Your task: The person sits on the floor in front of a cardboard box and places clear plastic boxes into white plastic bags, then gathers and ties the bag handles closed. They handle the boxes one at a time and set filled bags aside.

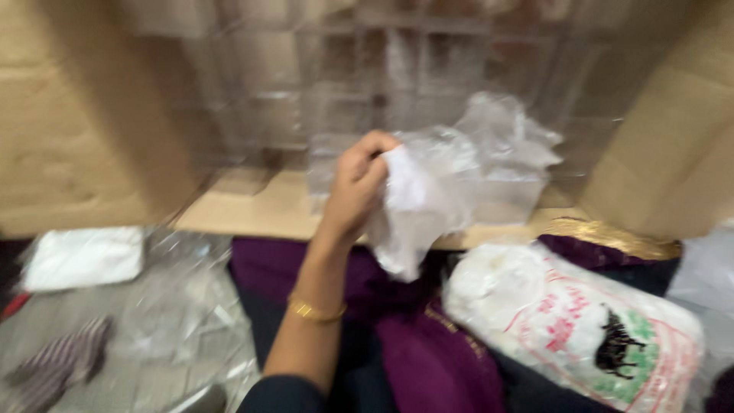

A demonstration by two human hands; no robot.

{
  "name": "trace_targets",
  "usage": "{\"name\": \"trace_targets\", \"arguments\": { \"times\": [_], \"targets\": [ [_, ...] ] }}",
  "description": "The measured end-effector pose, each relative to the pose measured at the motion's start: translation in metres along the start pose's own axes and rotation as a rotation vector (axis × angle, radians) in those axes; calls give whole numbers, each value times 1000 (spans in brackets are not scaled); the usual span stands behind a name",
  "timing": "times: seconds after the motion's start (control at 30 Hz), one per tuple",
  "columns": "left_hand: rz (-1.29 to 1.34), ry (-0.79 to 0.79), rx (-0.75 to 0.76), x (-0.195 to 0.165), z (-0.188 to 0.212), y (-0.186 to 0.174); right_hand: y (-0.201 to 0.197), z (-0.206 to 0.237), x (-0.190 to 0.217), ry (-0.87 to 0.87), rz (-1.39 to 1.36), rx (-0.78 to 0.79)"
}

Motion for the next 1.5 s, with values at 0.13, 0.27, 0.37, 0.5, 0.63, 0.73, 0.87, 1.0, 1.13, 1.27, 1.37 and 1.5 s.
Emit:
{"name": "trace_targets", "arguments": {
  "times": [0.13, 0.27, 0.37, 0.5, 0.63, 0.73, 0.87, 1.0, 1.13, 1.27, 1.37, 1.5],
  "targets": [
    [230, -35, 17, 53, 7, -28, 38, -24, 131, -237, -363, 99],
    [285, 8, -53, 96, 28, -73, 162, -32, 258, -296, -850, 326],
    [288, 2, -112, 125, 31, -104, 263, -34, 332, -169, -1093, 560],
    [299, -61, -88, 158, 24, -108, 359, -15, 413, 85, -1354, 816],
    [469, -102, -11, 170, 17, -90, 415, -4, 446, -51, -977, 792],
    [585, -155, 21, 177, 20, -83, 431, 6, 444, -109, -867, 665],
    [610, -169, 46, 174, 22, -77, 464, 24, 440, -87, -841, 831],
    [595, -146, 54, 171, 22, -76, 494, 30, 434, -62, -696, 957],
    [581, -142, 45, 172, 22, -79, 495, 32, 433, -127, -531, 910],
    [570, -114, 50, 177, 22, -80, 461, 26, 440, -271, -516, 810],
    [605, -157, 55, 188, 21, -82, 410, 11, 426, -380, -646, 721],
    [393, -10, -27, 178, 13, -99, 308, -23, 360, -537, -653, 353]
  ]
}}
Point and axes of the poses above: each hand's wrist, its own z-axis away from the middle knuckle, its own y-axis out of the palm, x = y × z, the point moved 8 cm from there along -z, towards the middle knuckle, and after that the axes turned 8 degrees about -y, right-handed, at the moved point
